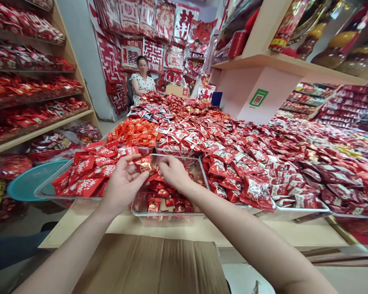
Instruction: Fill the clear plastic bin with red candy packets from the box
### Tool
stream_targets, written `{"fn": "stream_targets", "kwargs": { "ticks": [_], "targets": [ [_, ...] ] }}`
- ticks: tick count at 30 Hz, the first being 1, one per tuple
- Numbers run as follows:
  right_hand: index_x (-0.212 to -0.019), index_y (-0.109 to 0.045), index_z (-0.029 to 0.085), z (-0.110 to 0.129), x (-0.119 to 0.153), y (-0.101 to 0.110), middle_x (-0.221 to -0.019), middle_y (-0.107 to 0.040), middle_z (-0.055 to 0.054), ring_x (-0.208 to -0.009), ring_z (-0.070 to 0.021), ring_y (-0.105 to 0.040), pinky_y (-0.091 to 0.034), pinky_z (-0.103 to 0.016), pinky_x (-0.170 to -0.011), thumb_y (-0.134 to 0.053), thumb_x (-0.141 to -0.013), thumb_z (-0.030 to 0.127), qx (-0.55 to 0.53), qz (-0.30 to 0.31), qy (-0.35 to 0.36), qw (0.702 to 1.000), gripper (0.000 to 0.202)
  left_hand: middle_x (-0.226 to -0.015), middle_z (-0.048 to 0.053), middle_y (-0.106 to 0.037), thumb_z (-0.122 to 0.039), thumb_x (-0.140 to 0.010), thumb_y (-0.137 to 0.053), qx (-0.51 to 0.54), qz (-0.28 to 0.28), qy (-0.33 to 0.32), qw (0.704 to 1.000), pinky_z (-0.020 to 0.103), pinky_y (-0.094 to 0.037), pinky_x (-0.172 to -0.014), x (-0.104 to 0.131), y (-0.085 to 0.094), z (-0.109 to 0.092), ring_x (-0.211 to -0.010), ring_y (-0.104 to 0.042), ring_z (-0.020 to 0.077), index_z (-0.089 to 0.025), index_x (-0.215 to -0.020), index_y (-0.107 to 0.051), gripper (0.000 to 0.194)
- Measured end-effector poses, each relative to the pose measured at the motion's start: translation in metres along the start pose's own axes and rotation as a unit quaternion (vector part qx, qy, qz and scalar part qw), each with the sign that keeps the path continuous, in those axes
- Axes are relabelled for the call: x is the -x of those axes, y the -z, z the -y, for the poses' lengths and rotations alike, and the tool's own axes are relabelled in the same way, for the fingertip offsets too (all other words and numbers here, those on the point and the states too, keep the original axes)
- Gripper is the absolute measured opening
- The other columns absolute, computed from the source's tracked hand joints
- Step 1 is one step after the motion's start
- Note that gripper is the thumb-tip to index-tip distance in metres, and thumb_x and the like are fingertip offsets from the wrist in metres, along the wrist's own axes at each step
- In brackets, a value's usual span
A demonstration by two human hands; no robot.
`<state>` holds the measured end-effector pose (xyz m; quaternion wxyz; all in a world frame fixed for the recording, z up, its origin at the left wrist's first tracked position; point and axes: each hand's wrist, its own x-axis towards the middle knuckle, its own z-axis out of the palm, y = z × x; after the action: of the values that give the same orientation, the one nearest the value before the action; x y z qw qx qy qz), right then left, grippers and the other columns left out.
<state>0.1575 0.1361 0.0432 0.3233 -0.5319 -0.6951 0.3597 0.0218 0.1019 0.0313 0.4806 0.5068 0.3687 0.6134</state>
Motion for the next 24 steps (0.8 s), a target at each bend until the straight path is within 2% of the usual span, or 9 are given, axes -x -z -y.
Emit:
{"fn": "stream_targets", "kwargs": {
  "ticks": [1, 3, 4, 5, 8, 11, 17, 21, 24],
  "targets": [
    [-0.067, -0.052, 0.017, -0.008, 0.001, -0.002, -0.057, -0.055, 0.000, -0.051, -0.0120, -0.050, -0.041, -0.025, -0.051, -0.045, -0.077, 0.024, 0.036, 0.081, -0.062, 0.994, 0.014, -0.079, 0.000, -0.065, -0.015, -0.069, -0.062, -0.011, -0.005, -0.006, 1.000, 0.023, -0.052, -0.057, 0.000, 0.000, 0.000, -0.062, -0.063, 0.0118, -0.026, -0.101, -0.046, 0.038],
    [-0.055, -0.051, 0.017, -0.020, 0.005, -0.010, -0.045, -0.050, 0.002, -0.043, -0.0113, -0.046, -0.038, -0.025, -0.046, -0.052, -0.073, 0.026, 0.128, 0.253, -0.130, 0.950, 0.020, -0.080, -0.001, -0.064, -0.014, -0.070, -0.061, -0.028, 0.007, -0.007, 1.000, 0.022, -0.051, -0.058, 0.001, 0.000, 0.001, -0.062, -0.062, 0.0107, -0.027, -0.104, -0.045, 0.040],
    [-0.051, -0.050, 0.018, -0.025, 0.007, -0.014, -0.042, -0.047, 0.002, -0.042, -0.0108, -0.044, -0.036, -0.024, -0.045, -0.056, -0.070, 0.028, 0.174, 0.300, -0.131, 0.929, 0.023, -0.081, 0.000, -0.063, -0.015, -0.070, -0.061, -0.036, 0.014, -0.005, 0.999, 0.022, -0.050, -0.060, 0.001, 0.000, 0.001, -0.064, -0.062, 0.0108, -0.027, -0.105, -0.045, 0.040],
    [-0.048, -0.048, 0.018, -0.027, 0.008, -0.019, -0.041, -0.045, 0.003, -0.041, -0.0101, -0.042, -0.035, -0.024, -0.045, -0.060, -0.068, 0.031, 0.214, 0.317, -0.121, 0.916, 0.026, -0.081, -0.001, -0.062, -0.015, -0.070, -0.061, -0.041, 0.019, -0.003, 0.999, 0.023, -0.050, -0.061, 0.001, 0.000, 0.001, -0.066, -0.062, 0.0114, -0.027, -0.106, -0.045, 0.041],
    [-0.047, -0.046, 0.019, -0.031, 0.010, -0.029, -0.043, -0.042, 0.004, -0.041, -0.0092, -0.039, -0.032, -0.024, -0.043, -0.064, -0.063, 0.040, 0.263, 0.302, -0.112, 0.909, 0.032, -0.077, -0.002, -0.061, -0.017, -0.070, -0.061, -0.047, 0.022, 0.001, 0.999, 0.025, -0.050, -0.062, 0.001, 0.001, 0.001, -0.068, -0.062, 0.0132, -0.027, -0.107, -0.045, 0.041],
    [-0.052, -0.048, 0.019, -0.033, 0.010, -0.032, -0.045, -0.045, 0.003, -0.041, -0.0098, -0.040, -0.033, -0.024, -0.040, -0.064, -0.061, 0.048, 0.214, 0.301, -0.173, 0.913, 0.034, -0.077, -0.002, -0.062, -0.017, -0.070, -0.061, -0.046, 0.027, 0.001, 0.999, 0.023, -0.049, -0.059, 0.002, 0.001, 0.000, -0.065, -0.061, 0.0121, -0.027, -0.107, -0.045, 0.042],
    [-0.052, -0.045, 0.020, -0.038, 0.009, -0.032, -0.043, -0.040, 0.005, -0.040, -0.0090, -0.037, -0.031, -0.024, -0.039, -0.067, -0.056, 0.048, 0.196, 0.286, -0.187, 0.919, 0.036, -0.085, 0.001, -0.064, -0.016, -0.072, -0.059, -0.037, 0.044, 0.002, 0.998, 0.026, -0.051, -0.063, 0.002, 0.001, 0.001, -0.069, -0.063, 0.0133, -0.027, -0.108, -0.043, 0.040],
    [-0.064, -0.054, 0.018, -0.035, 0.009, -0.031, -0.054, -0.048, 0.002, -0.049, -0.0121, -0.045, -0.036, -0.024, -0.045, -0.060, -0.063, 0.048, 0.264, 0.340, -0.117, 0.895, 0.031, -0.087, 0.001, -0.064, -0.015, -0.073, -0.057, -0.048, 0.049, 0.002, 0.998, 0.025, -0.051, -0.066, 0.002, 0.001, 0.000, -0.070, -0.063, 0.0118, -0.026, -0.109, -0.043, 0.040],
    [-0.078, -0.060, 0.015, -0.032, 0.009, -0.032, -0.070, -0.058, -0.002, -0.064, -0.0165, -0.053, -0.041, -0.025, -0.055, -0.056, -0.069, 0.037, 0.311, 0.371, -0.030, 0.874, 0.024, -0.086, 0.000, -0.065, -0.014, -0.072, -0.058, -0.056, 0.044, 0.003, 0.997, 0.025, -0.051, -0.066, 0.003, 0.001, -0.001, -0.071, -0.063, 0.0112, -0.026, -0.108, -0.043, 0.041]
  ]
}}
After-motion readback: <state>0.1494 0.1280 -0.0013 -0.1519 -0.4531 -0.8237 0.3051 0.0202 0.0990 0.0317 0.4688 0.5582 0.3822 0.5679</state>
